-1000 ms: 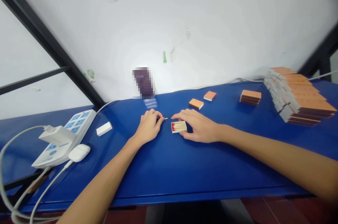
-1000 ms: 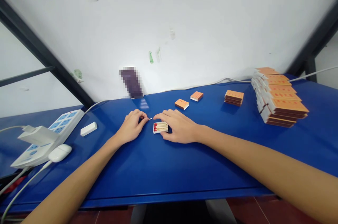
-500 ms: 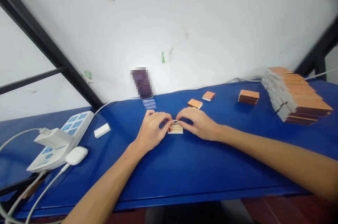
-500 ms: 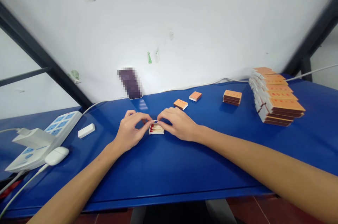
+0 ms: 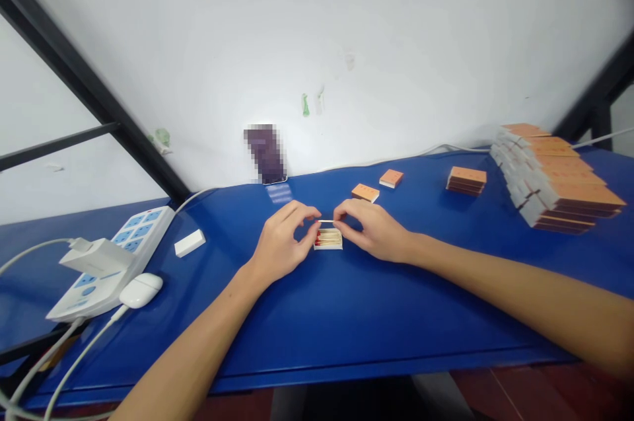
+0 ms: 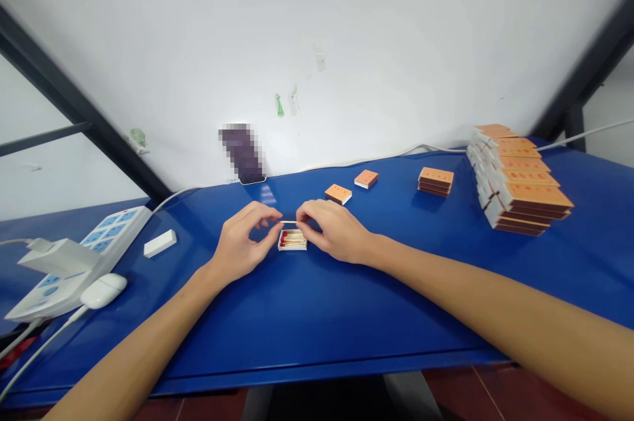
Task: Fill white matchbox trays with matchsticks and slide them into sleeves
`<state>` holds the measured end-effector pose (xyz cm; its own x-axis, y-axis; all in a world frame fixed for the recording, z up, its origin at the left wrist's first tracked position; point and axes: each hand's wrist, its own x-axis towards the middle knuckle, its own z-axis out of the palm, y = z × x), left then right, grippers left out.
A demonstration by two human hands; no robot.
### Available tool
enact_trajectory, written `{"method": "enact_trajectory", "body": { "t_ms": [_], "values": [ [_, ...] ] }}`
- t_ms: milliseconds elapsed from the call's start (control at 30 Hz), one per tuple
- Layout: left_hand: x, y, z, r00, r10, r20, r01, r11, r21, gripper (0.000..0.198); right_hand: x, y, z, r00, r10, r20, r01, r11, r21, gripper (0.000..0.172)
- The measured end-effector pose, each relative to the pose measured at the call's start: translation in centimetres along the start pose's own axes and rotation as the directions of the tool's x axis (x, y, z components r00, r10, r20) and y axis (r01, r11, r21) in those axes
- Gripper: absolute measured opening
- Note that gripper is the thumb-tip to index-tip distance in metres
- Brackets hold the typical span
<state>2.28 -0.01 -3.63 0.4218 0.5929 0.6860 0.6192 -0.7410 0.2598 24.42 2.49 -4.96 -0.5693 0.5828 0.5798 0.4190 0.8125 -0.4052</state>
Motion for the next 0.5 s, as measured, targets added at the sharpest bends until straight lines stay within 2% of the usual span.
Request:
{"method": "enact_trajectory", "body": {
  "t_ms": [200,500],
  "values": [
    [0.0,-0.25,-0.17,0.999,-0.025,0.046,0.025,1.0,-0.003,0.009,0.1,-0.35,-0.23,1.0,0.003,-0.012,-0.003,1.0,0.02,0.007],
    [-0.03,-0.29,-0.18,0.996,-0.005,0.09,0.007,1.0,-0.02,0.012,0.17,-0.48,-0.47,0.999,-0.012,0.034,0.012,1.0,0.001,0.018]
  ]
}}
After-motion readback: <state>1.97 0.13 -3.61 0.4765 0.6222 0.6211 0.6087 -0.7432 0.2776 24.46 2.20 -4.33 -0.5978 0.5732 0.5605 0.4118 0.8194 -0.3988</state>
